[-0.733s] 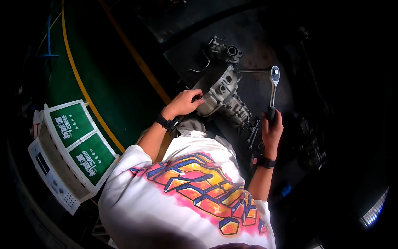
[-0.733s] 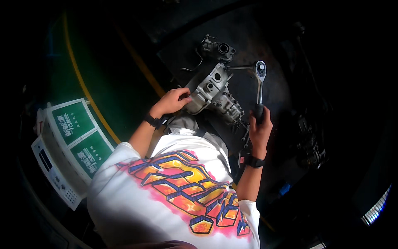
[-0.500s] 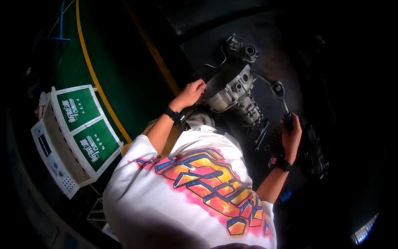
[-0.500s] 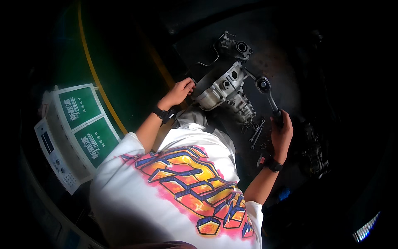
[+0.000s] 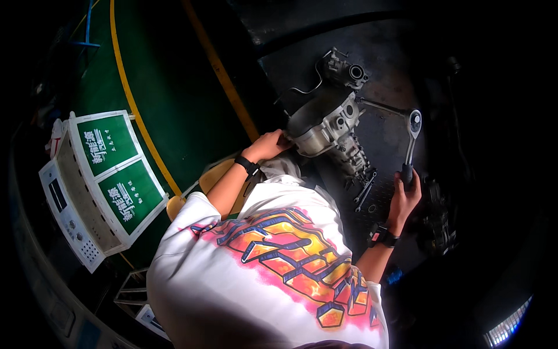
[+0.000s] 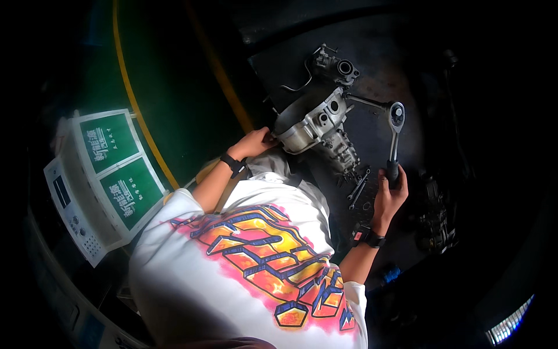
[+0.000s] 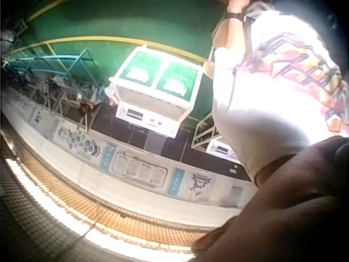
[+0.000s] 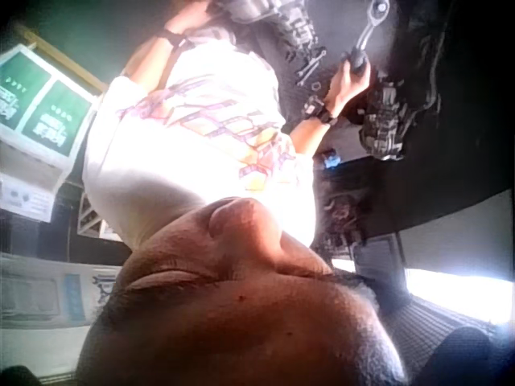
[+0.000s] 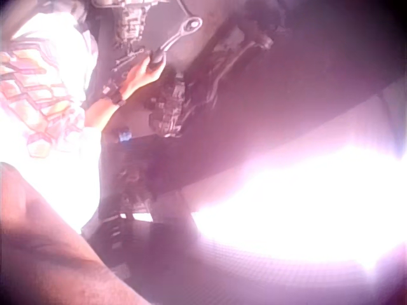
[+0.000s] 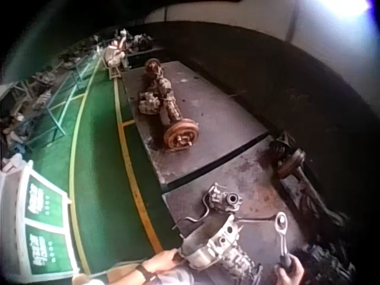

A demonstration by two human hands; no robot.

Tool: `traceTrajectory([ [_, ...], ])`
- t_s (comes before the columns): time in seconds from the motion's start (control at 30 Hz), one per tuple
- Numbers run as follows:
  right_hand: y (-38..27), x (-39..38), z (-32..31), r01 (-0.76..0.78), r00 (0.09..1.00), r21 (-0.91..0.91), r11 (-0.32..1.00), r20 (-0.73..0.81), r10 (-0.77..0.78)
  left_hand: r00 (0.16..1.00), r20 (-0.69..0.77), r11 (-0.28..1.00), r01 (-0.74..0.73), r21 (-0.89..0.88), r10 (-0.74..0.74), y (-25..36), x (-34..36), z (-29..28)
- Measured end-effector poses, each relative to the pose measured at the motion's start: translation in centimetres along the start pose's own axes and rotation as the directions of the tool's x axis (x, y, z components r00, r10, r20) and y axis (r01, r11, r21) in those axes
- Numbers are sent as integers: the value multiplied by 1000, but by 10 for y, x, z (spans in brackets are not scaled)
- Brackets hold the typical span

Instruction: The person works on a transmission housing on a workbench by using a socket wrench to tighten or loosen bolts, then picks up and positions a long metal rod into an opening on the housing.

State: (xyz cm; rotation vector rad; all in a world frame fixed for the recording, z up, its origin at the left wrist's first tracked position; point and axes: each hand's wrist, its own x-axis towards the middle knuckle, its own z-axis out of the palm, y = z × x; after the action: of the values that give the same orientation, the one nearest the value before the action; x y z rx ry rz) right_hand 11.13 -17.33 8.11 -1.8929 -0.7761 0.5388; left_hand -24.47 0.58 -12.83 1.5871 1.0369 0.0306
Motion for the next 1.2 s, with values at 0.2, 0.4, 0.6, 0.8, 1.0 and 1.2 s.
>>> traceTrajectory([
  [0.2, 16, -19, -27, -98, 976, 152, 983, -180, 126, 997, 76, 990, 15, -138, -4, -30, 24, 0],
  [0.4, 42, -54, -49, -191, 934, 78, 979, -292, 205, 992, 119, 997, 44, -56, -37, -30, 32, -7],
  [0.6, 120, -119, -65, -398, 789, 222, 890, -412, 456, 995, 100, 998, -5, 65, -2, -28, 31, -7],
  [0.8, 147, -152, -54, -459, 663, 440, 772, -409, 627, 995, 86, 998, 54, 31, -56, -29, 7, -18],
  [1.0, 194, -158, -48, -455, 594, 610, 649, -334, 732, 978, 131, 978, 178, -108, -164, -39, -7, -25],
  [1.2, 296, -167, -32, -446, 545, 804, 394, -105, 832, 934, 58, 935, 354, -36, -351, -54, -42, -52],
])
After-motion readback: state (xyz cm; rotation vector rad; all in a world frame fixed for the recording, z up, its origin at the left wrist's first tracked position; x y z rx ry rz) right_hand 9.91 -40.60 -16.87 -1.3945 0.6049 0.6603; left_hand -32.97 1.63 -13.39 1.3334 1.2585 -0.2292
